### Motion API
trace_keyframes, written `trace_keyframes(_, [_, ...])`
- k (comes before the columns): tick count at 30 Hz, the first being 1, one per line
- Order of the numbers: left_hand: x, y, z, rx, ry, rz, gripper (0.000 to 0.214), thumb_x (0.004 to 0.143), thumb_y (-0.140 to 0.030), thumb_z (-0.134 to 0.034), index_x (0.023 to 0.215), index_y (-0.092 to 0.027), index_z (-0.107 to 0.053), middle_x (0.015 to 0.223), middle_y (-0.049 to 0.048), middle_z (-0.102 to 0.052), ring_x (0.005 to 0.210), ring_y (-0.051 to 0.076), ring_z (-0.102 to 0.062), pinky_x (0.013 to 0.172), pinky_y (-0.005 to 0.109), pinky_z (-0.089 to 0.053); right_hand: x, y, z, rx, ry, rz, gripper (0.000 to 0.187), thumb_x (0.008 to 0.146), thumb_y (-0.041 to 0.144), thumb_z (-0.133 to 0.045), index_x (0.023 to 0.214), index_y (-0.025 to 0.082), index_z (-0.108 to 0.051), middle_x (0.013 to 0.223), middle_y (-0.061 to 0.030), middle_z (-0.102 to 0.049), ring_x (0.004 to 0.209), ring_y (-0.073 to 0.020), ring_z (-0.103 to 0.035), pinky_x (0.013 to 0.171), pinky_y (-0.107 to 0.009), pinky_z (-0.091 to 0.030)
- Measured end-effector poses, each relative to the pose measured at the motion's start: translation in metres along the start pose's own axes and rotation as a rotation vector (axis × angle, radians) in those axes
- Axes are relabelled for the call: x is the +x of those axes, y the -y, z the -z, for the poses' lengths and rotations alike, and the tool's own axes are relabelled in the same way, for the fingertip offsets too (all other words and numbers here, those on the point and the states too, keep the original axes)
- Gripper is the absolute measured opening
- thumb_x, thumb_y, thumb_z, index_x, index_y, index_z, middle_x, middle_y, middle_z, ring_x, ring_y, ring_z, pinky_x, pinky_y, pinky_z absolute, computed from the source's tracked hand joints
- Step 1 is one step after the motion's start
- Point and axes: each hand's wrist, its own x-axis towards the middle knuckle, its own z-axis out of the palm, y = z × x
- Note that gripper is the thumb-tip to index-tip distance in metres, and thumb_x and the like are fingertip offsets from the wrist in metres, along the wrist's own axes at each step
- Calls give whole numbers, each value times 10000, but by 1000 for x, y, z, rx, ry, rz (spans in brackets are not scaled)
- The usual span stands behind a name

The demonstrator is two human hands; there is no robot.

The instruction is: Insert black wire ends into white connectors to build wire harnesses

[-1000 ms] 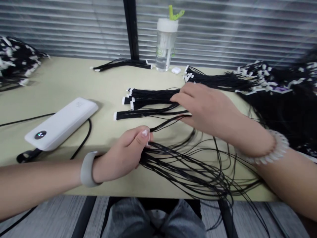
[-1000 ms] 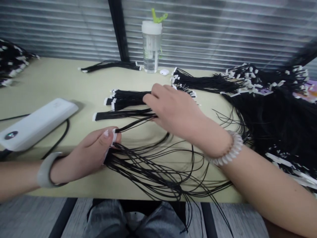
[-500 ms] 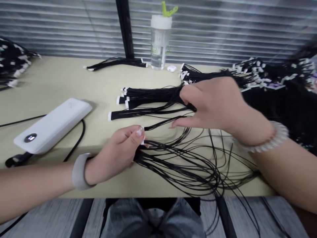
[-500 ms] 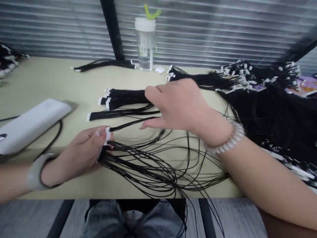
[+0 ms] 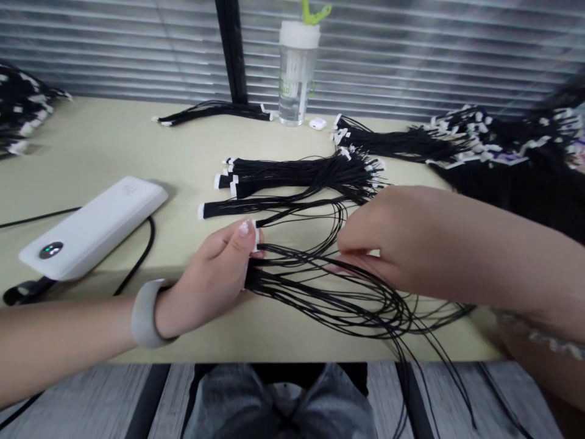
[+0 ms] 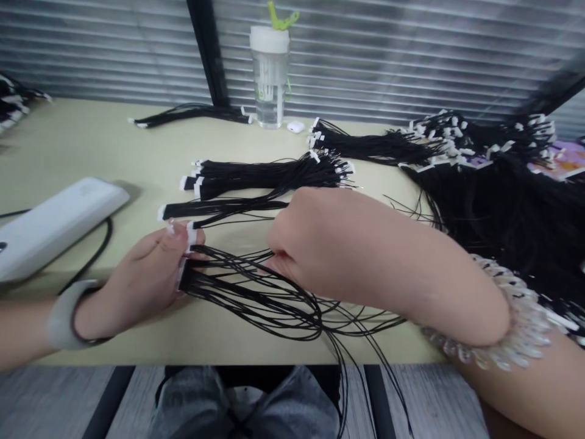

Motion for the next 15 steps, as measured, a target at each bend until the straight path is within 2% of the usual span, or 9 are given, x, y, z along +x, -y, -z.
trace_keyframes(4, [-2,1,2,-71,23,69,435,857,-594,-377,709,-190,-439,540,-34,-354,441,93,-318,388,227,-307,4,4,-2,15,30,-34,385,871,325,-423,540,164,-537,528,-4,-497,460,-67,-344,489,-241,-224])
trace_keyframes(7, [-2,1,2,-75,50,15,425,871,-579,-359,721,-189,-436,543,-34,-346,454,99,-319,402,236,-312,8,4,-3,112,112,30,362,873,263,-396,558,156,-538,516,5,-494,461,-61,-338,497,-232,-232])
trace_keyframes(11, [-2,1,3,-12,41,-100,402,905,-518,-349,702,-181,-431,614,-20,-371,527,98,-330,477,237,-325,17,2,-5,258,223,162,250,810,122,-427,574,137,-506,506,30,-476,466,-45,-312,499,-218,-226])
trace_keyframes(15, [-1,2,5,79,38,-200,397,934,-456,-325,681,-171,-439,646,-9,-391,577,104,-335,534,244,-320,27,4,-9,441,259,216,233,837,127,-424,617,130,-498,532,41,-472,489,-39,-317,496,-199,-234])
